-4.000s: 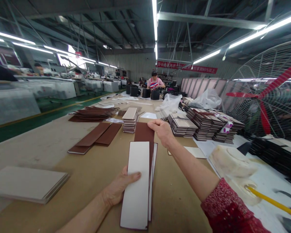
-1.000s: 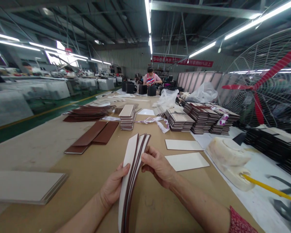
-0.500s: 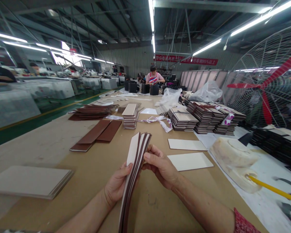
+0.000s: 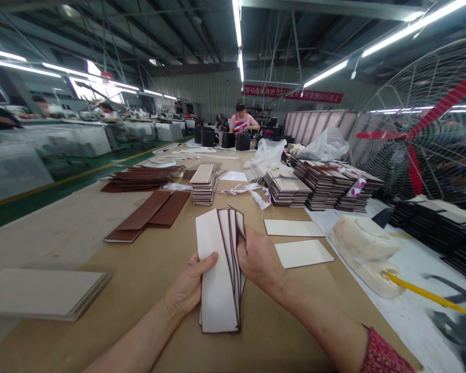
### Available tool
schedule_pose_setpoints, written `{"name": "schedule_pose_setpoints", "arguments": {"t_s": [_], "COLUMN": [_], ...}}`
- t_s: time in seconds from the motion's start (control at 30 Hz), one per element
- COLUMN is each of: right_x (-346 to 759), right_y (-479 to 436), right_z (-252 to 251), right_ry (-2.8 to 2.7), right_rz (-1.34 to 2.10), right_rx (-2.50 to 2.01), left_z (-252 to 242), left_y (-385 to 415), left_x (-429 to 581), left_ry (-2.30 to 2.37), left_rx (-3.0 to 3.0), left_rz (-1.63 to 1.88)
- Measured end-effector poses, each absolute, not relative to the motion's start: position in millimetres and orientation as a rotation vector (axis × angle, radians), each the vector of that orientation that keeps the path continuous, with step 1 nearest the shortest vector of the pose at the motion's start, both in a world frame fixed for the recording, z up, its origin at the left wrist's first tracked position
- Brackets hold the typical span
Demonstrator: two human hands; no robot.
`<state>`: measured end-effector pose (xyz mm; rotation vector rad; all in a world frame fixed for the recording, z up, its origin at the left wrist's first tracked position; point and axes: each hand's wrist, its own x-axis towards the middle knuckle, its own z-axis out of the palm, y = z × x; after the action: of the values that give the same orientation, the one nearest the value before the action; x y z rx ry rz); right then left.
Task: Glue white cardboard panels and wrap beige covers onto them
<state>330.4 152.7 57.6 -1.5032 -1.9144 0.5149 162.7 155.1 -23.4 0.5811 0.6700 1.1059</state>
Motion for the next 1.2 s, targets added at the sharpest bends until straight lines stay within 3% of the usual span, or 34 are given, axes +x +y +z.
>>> {"name": "schedule_pose_setpoints", "arguments": {"t_s": [0.1, 0.23, 0.33, 0.47, 0.6, 0.8, 1.2], "right_x": [345, 409, 471, 510, 505, 510, 498], "right_y": [158, 163, 157, 139, 129, 133, 139], "right_z": [64, 96, 133, 151, 109, 45, -16], "right_ry": [-1.85, -1.533, -1.625, -1.905, -2.244, -2.428, -2.435], "right_rz": [0.254, 0.216, 0.458, 0.969, 1.201, 0.528, 0.485], "right_rx": [-1.546, -1.258, -1.137, -1.426, -1.519, -1.623, -1.951], "left_z": [-21, -16, -14, -13, -14, -12, -3], "left_y": [156, 158, 162, 165, 161, 160, 155], "left_x": [161, 148, 137, 133, 136, 139, 143], "left_ry": [0.741, 0.848, 0.841, 0.846, 0.918, 0.977, 1.059], "left_rx": [0.555, 0.504, 0.483, 0.482, 0.524, 0.605, 0.554], "left_rz": [1.122, 1.262, 1.381, 1.44, 1.405, 1.378, 1.346]}}
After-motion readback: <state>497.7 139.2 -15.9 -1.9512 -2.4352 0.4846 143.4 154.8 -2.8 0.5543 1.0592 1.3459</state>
